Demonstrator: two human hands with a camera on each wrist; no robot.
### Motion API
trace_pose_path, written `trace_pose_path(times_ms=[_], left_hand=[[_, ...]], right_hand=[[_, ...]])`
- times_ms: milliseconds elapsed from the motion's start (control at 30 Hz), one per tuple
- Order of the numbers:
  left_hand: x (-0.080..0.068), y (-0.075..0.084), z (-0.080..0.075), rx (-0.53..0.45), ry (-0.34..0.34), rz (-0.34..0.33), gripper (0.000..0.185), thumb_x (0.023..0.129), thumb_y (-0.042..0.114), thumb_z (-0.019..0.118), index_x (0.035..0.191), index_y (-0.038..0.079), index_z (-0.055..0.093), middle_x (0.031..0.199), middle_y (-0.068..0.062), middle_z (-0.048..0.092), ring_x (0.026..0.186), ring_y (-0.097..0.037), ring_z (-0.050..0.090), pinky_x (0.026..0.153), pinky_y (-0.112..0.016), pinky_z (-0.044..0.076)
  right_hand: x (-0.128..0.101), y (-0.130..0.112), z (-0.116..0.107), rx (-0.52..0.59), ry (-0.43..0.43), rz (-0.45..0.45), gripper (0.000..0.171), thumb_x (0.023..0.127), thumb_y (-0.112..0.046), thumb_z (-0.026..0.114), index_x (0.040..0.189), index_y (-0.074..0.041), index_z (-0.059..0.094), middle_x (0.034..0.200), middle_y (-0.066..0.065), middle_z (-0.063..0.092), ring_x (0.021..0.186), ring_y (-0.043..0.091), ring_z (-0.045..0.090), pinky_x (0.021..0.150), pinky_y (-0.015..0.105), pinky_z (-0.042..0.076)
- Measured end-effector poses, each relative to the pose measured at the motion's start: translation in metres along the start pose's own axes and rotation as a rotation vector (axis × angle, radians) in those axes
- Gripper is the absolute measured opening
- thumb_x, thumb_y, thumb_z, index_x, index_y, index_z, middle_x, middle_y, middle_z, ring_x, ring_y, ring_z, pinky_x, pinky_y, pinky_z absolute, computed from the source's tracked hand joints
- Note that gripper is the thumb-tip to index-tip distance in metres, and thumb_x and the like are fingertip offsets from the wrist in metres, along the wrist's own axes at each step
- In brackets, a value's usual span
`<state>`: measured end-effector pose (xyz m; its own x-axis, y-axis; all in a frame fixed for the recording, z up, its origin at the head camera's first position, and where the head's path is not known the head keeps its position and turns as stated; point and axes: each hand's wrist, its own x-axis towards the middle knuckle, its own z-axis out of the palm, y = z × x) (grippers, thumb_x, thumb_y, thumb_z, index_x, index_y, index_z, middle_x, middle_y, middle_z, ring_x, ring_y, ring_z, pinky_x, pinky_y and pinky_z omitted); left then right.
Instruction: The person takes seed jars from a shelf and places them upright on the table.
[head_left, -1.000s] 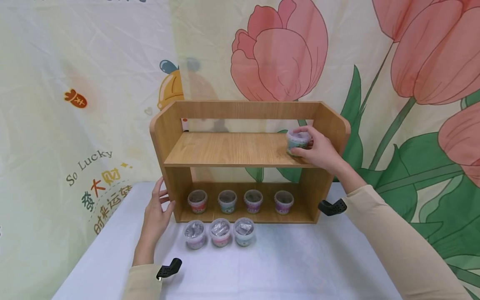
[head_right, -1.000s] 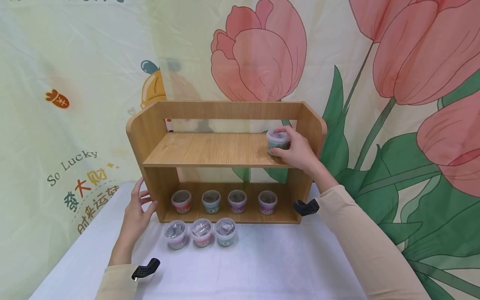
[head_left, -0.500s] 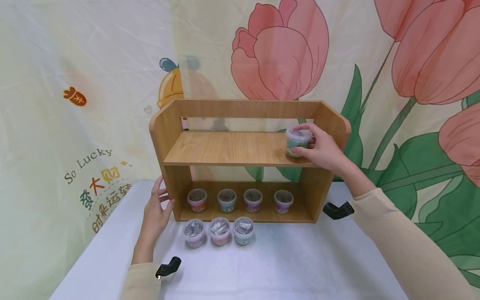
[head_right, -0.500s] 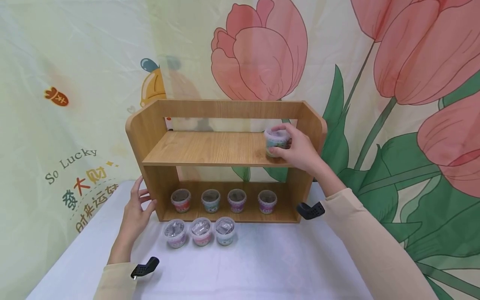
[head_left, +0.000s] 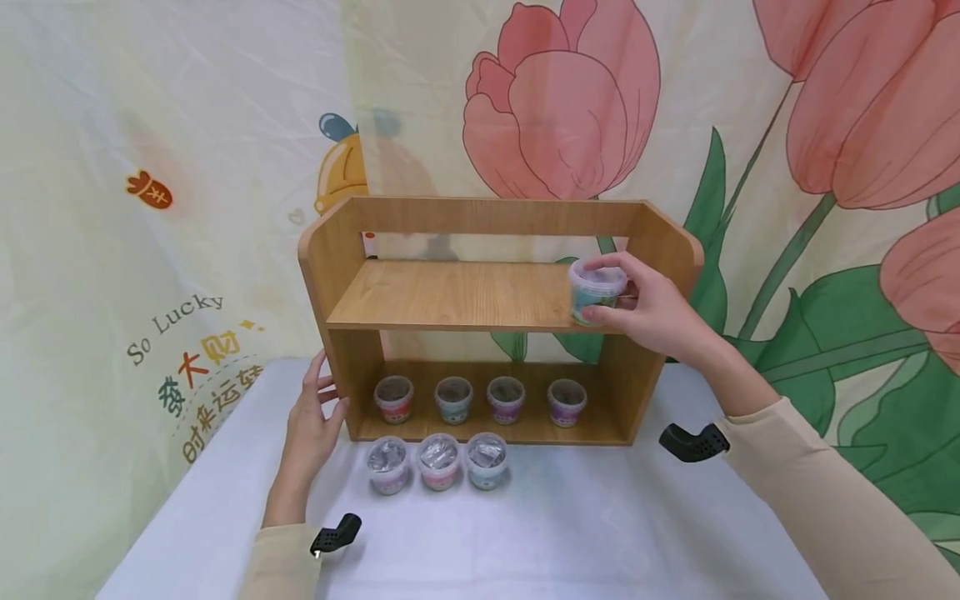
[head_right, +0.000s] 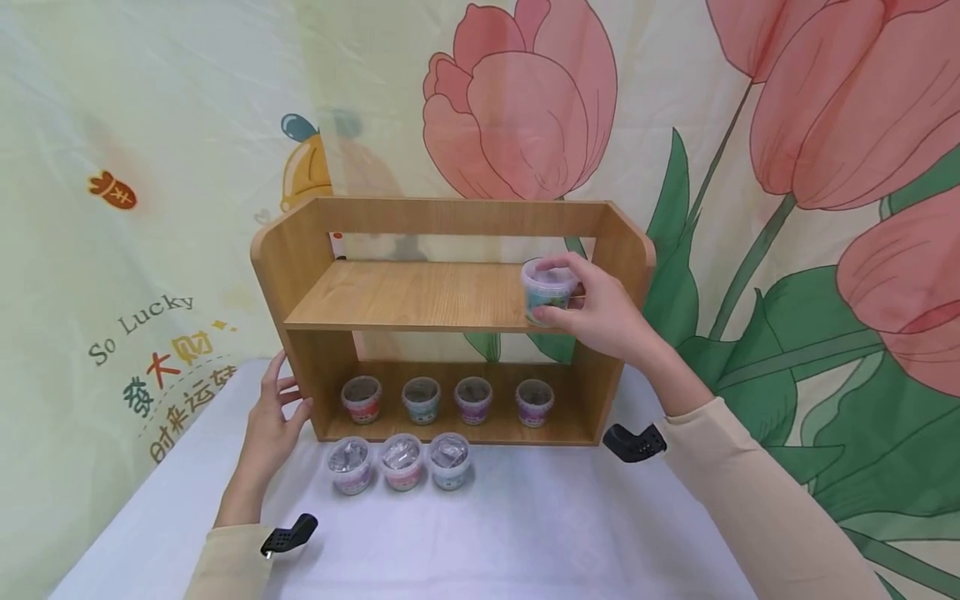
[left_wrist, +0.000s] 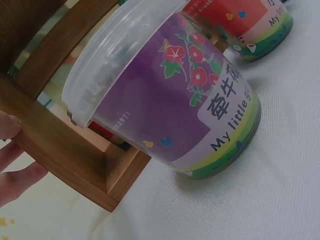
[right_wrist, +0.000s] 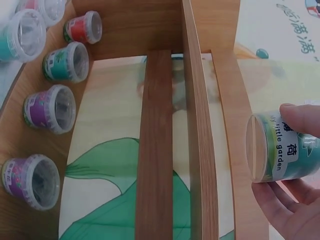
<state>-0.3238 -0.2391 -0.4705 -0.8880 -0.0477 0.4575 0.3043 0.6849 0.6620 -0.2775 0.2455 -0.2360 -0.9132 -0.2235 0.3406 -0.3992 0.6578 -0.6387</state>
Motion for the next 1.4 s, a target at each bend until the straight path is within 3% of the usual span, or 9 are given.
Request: trace_pose_path(times_ms=[233,500,800,1133,1400], left_hand=[[-0.001,-0.002,-0.001,0.005,0.009,0.005,0.104,0.102,-0.001,0.066,0.169,0.043,-0.001,0.145,-0.027,0.056,0.122,-0.047,0.065,0.095,-0.067,0.058],[-0.002,-0.001,0.000,0.010,0.016,0.019,0.104,0.102,-0.002,0.066,0.169,0.042,0.000,0.144,-0.027,0.057,0.121,-0.047,0.065,0.094,-0.067,0.058],[-0.002,0.000,0.001,0.007,0.019,0.011,0.105,0.102,-0.002,0.066,0.169,0.043,-0.001,0.144,-0.027,0.056,0.122,-0.046,0.064,0.093,-0.066,0.059],[-0.002,0.003,0.002,-0.005,0.018,-0.007,0.107,0.102,-0.003,0.066,0.169,0.045,-0.002,0.145,-0.027,0.055,0.125,-0.047,0.063,0.095,-0.065,0.058],[-0.002,0.003,0.002,-0.006,0.018,-0.010,0.104,0.103,-0.002,0.065,0.169,0.045,-0.002,0.145,-0.027,0.056,0.124,-0.047,0.063,0.097,-0.066,0.057]], right_hand=[[-0.012,-0.001,0.008,0.038,-0.038,-0.037,0.060,0.096,-0.021,0.082,0.149,-0.021,0.053,0.139,0.012,0.057,0.118,0.031,0.062,0.091,0.019,0.057],[-0.033,0.007,0.027,0.068,-0.073,-0.065,0.059,0.094,-0.015,0.084,0.145,-0.018,0.056,0.141,0.010,0.057,0.124,0.032,0.063,0.104,0.047,0.059],[-0.058,0.032,0.065,0.080,-0.116,-0.118,0.061,0.087,-0.005,0.088,0.140,-0.017,0.059,0.140,0.009,0.060,0.124,0.030,0.062,0.102,0.045,0.060],[-0.074,0.070,0.116,0.192,-0.134,-0.039,0.059,0.084,-0.002,0.090,0.133,-0.020,0.062,0.138,0.007,0.061,0.123,0.029,0.060,0.101,0.034,0.060],[-0.083,0.088,0.151,0.226,-0.132,0.098,0.058,0.084,-0.002,0.090,0.130,-0.022,0.061,0.139,0.007,0.060,0.126,0.031,0.058,0.104,0.048,0.058]])
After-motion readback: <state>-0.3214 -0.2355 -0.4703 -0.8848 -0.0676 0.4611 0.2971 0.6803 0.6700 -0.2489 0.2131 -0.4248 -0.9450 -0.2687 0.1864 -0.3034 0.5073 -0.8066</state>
